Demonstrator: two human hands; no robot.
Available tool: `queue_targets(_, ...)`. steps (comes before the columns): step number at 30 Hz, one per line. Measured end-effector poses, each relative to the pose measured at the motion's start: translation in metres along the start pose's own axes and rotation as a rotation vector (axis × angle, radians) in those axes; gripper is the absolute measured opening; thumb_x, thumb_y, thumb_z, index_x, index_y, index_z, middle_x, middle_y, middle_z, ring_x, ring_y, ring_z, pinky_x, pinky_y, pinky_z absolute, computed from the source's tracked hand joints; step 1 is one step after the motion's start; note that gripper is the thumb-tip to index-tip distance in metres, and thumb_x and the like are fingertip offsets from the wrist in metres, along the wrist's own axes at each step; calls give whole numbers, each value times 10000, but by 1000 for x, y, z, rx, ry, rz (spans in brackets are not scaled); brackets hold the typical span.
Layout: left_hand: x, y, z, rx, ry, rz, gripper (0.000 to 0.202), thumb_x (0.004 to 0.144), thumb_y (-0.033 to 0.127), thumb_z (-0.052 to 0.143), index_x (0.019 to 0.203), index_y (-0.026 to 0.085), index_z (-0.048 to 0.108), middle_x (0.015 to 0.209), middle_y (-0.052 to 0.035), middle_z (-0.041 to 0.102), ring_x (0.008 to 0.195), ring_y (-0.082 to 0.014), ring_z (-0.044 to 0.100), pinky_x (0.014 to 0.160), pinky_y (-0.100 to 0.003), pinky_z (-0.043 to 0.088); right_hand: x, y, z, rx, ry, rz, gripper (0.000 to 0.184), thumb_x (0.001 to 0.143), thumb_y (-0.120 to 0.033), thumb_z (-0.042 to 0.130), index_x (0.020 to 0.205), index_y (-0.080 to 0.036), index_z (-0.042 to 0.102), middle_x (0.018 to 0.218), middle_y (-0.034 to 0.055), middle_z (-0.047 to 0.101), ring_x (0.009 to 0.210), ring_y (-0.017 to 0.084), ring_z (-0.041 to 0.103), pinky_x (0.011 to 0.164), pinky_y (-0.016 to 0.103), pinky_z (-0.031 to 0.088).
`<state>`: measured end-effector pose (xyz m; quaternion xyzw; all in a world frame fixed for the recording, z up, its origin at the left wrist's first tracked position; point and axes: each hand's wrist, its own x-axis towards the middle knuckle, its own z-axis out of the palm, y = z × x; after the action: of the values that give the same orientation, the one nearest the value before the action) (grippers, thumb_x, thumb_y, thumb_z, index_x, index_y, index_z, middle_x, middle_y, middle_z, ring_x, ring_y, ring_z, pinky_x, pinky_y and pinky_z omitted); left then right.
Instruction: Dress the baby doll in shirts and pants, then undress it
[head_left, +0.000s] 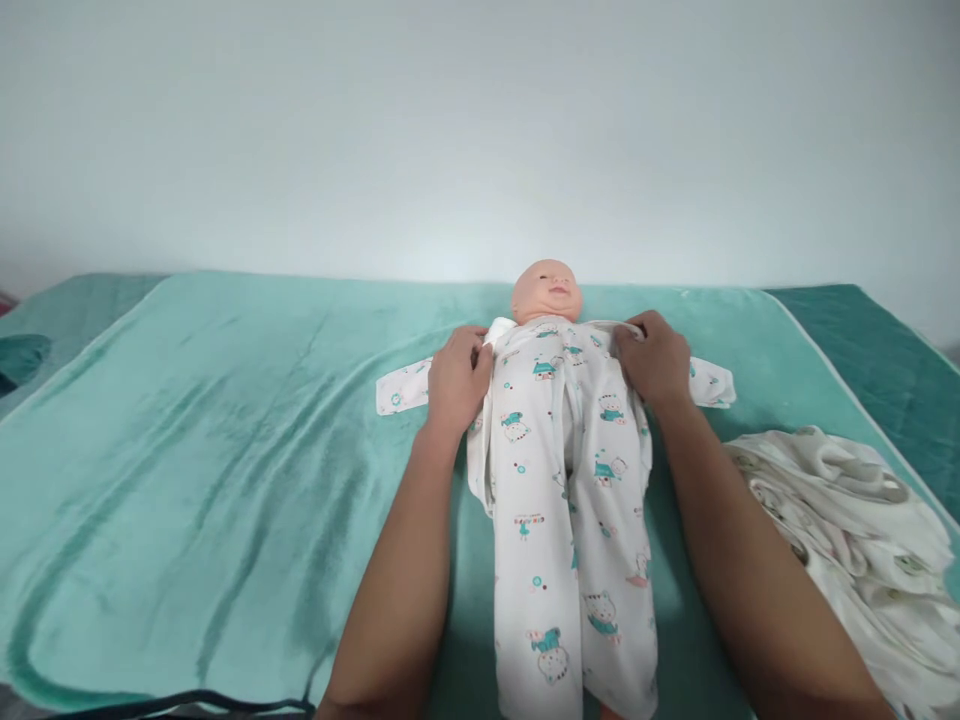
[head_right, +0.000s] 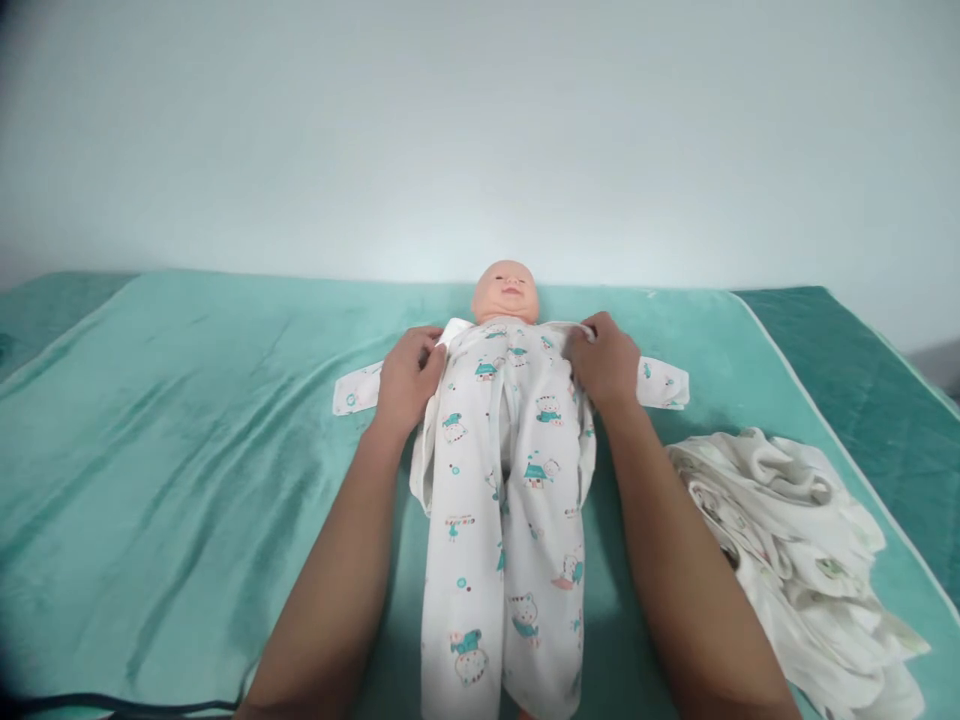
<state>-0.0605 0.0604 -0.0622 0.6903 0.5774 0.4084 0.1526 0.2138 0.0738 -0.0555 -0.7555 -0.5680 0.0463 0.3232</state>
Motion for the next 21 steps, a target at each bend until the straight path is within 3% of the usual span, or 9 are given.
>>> queue_targets(4, 1, -15, -6, 122, 119, -262, 149, 918, 258, 461, 778, 232, 504, 986, -60, 718, 868, -224, 632, 786, -361, 464, 15, 16, -2, -5, 1, 2, 159, 819, -334, 580, 880, -229, 683, 902, 88, 740, 879, 290, 658, 805, 410, 493)
queue_targets(7, 1, -20, -11, 164, 118, -338, 119, 909, 268, 487, 796, 232, 503, 994, -80, 704, 914, -250, 643, 808, -393, 491, 5, 12, -7, 32, 93, -188, 252, 844, -232, 523, 1022, -211, 700, 1128, 122, 726, 1055, 303, 653, 934, 458, 495)
queue_targets(9, -1, -16, -13, 115, 168, -210, 41, 896, 223, 495, 890, 227, 535, 1144, -102, 678, 1069, -255, 631, 876, -405, 506, -8, 2, -13, 68, 131, -406, 373, 847, -133, 459, 1129, -216, 688, 1297, 113, 670, 1219, 295, 593, 1038, 477, 457)
queue_targets(10, -2, -12, -14, 76, 192, -99, 96, 889, 184, 488, 951, 225, 550, 1229, -104, 652, 1157, -245, 606, 925, -403, 505, -14, -3, -16, 89, 93, -511, 428, 839, -96, 440, 1169, -227, 679, 1340, 96, 650, 1265, 283, 568, 1068, 474, 444)
queue_targets(12, -3, -3, -15, -1, 161, 132, 247, 874, 107, 461, 1060, 226, 571, 1318, -85, 620, 1257, -208, 563, 1023, -389, 480, -23, -12, -20, 133, -81, -650, 505, 832, -72, 437, 1257, -252, 643, 1375, 69, 633, 1291, 263, 555, 1083, 462, 448)
queue_targets(14, -5, 5, -16, -39, 28, 286, 358, 864, 54, 426, 1127, 233, 589, 1302, -54, 645, 1243, -178, 577, 1071, -369, 458, -25, -14, -23, 142, -265, -684, 548, 843, -101, 460, 1354, -261, 575, 1394, 68, 620, 1295, 265, 556, 1076, 467, 460)
queue_targets(17, -7, 10, -13, 59, -164, 330, 498, 835, 16, 397, 1238, 239, 586, 1324, -47, 648, 1248, -195, 577, 1085, -389, 447, -20, -4, -24, 31, -387, -655, 600, 854, -144, 479, 1444, -252, 480, 1433, 85, 587, 1322, 299, 529, 1068, 503, 456)
queue_targets(21, -11, 8, -10, 295, -232, 239, 648, 843, 34, 395, 1439, 280, 463, 1474, -54, 542, 1335, -243, 503, 1157, -472, 351, -16, 10, -22, -235, -394, -596, 658, 845, -146, 489, 1493, -226, 410, 1468, 115, 553, 1308, 355, 519, 1037, 543, 450)
